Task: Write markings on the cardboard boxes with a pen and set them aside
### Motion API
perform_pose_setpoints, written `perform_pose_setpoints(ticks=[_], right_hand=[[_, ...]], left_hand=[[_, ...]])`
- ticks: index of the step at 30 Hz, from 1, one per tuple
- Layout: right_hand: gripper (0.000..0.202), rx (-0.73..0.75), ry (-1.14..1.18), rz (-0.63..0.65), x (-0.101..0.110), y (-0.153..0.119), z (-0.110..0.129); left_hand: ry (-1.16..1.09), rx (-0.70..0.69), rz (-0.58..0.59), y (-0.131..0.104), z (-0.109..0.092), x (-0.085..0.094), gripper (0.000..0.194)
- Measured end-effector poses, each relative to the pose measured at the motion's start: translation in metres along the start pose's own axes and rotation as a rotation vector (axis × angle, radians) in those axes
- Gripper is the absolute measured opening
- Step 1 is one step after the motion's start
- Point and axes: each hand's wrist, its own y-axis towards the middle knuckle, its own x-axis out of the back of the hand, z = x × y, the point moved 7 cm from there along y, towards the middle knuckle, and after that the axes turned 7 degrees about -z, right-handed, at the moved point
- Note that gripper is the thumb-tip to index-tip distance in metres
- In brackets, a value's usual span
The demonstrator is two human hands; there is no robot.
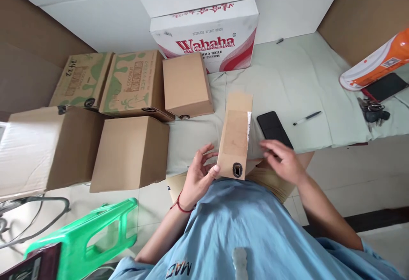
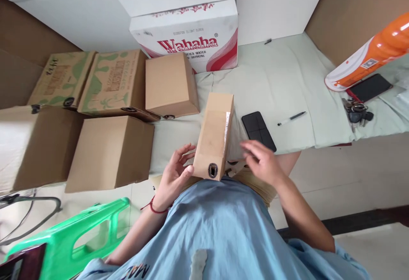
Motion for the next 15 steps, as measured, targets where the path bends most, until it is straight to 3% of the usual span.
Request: perform_pose_setpoints(ticks=[3,4,6,8,10,13,15], right_hand=[[0.033,-0.141,-0.374,-0.225,0.069,0.021,-0.042],[0.038,-0.195,-0.534,-0.242,0.089,0.027,-0.057],[0.055,-0.346,-0.802,-0.145,0.117,0.036,-0.092],[0.063,-0.444,-0.955,0.014,0.131,0.043,-0.119],[0.063,-0.453,-1.030,0.122,0.135,0.050,-0.133],[0.050,-0.394,-1.056,0.152,0.135,0.064,-0.135],[0.036,-0.372,-1.058,0.155,0.133,0.073,-0.133]], left_hand=[[0.118,-0.256,0.116,-0.005,-0.013,-0.004,0.093],[0.205,-0.368,0.153,-0.008,-0.018,-0.006,0.102],[0.407,-0.563,0.197,-0.013,-0.022,-0.011,0.109],[0.565,-0.654,0.204,-0.013,-0.020,-0.016,0.103],[0.635,-0.660,0.198,-0.009,-0.015,-0.022,0.093],[0.643,-0.641,0.132,0.001,-0.011,-0.030,0.083],[0.653,-0.673,0.017,0.009,-0.014,-0.034,0.083]])
